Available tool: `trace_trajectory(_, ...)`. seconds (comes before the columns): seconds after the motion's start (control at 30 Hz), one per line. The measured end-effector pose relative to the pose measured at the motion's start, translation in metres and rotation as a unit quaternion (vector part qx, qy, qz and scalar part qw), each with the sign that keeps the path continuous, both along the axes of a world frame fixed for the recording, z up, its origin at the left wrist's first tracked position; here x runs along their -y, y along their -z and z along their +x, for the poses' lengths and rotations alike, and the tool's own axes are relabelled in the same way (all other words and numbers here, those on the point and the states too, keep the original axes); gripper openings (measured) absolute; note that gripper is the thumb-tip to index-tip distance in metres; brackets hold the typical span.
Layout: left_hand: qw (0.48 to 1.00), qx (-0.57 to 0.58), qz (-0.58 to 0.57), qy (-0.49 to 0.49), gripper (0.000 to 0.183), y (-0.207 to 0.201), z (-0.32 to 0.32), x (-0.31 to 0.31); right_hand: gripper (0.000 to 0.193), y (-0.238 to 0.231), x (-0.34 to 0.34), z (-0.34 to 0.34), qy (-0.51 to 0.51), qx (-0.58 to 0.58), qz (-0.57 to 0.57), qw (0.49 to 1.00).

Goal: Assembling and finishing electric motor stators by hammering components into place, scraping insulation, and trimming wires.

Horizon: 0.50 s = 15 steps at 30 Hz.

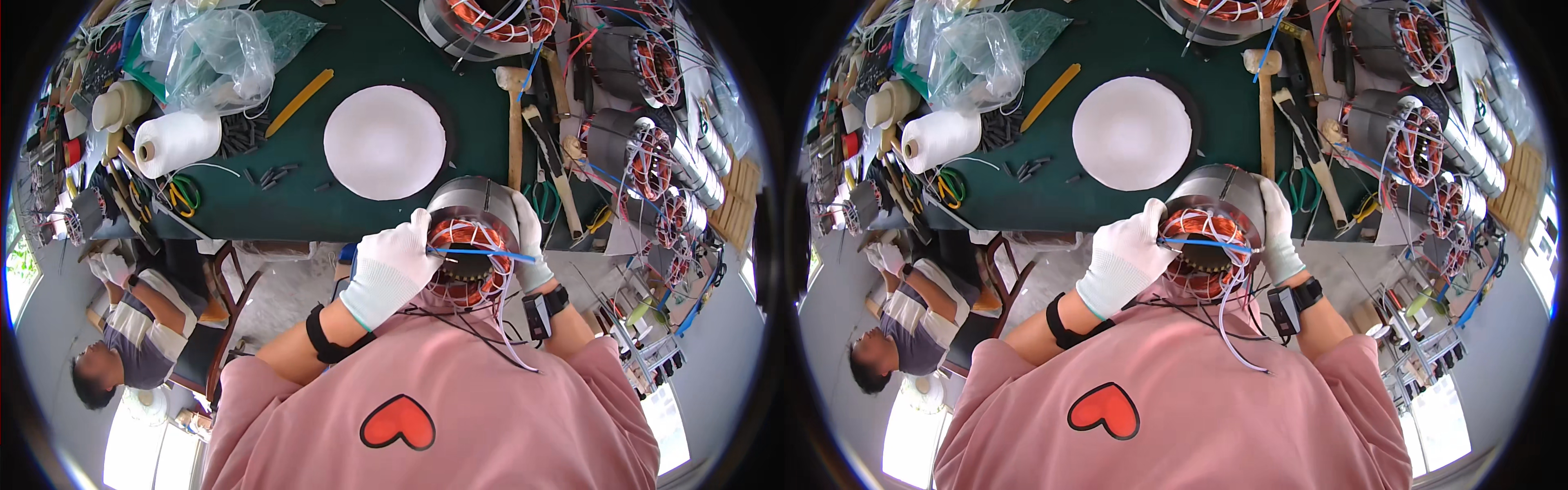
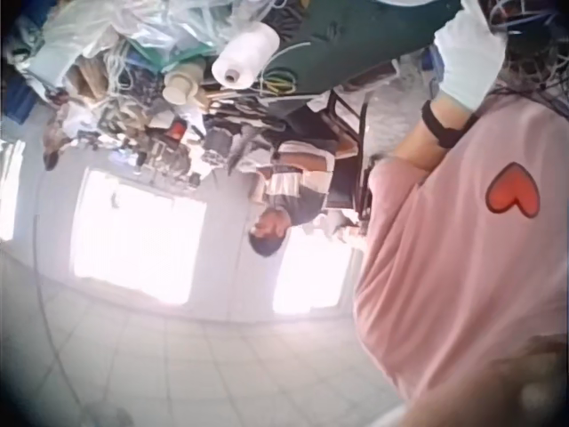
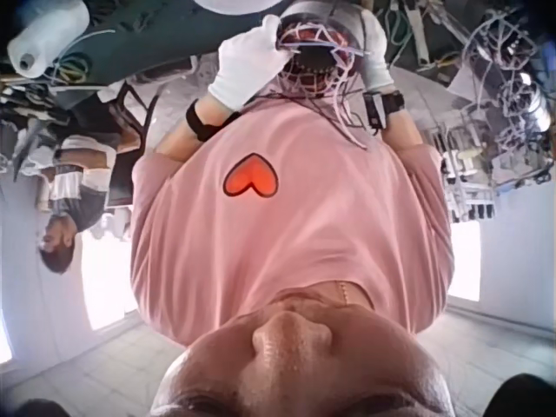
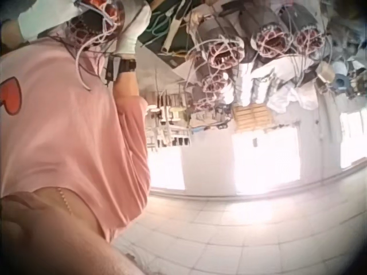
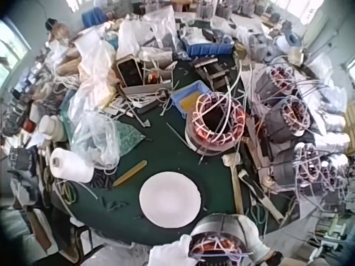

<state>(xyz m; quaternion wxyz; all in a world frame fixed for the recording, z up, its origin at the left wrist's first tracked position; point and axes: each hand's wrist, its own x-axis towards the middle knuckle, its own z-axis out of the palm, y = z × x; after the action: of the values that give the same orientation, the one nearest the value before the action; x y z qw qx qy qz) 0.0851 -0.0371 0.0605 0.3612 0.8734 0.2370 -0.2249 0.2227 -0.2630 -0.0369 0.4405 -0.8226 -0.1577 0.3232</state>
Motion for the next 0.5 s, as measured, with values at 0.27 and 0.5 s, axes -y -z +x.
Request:
trace_trajectory(0.27, 0.773, -0.062, -0.362, -0.518, 0.042, 0.044, -0.043, -0.063, 0.034, 0.031, 0.019, -0.002, 0.234, -0.285, 0.083, 0.926)
trace_trajectory(0.5, 0.953, -0.059, 0.005, -0.298, 0.035, 0.096, -0.03, -0.062, 0.037, 0.014, 0.0, 0.0, 0.213, -0.269, 0.085, 0.935)
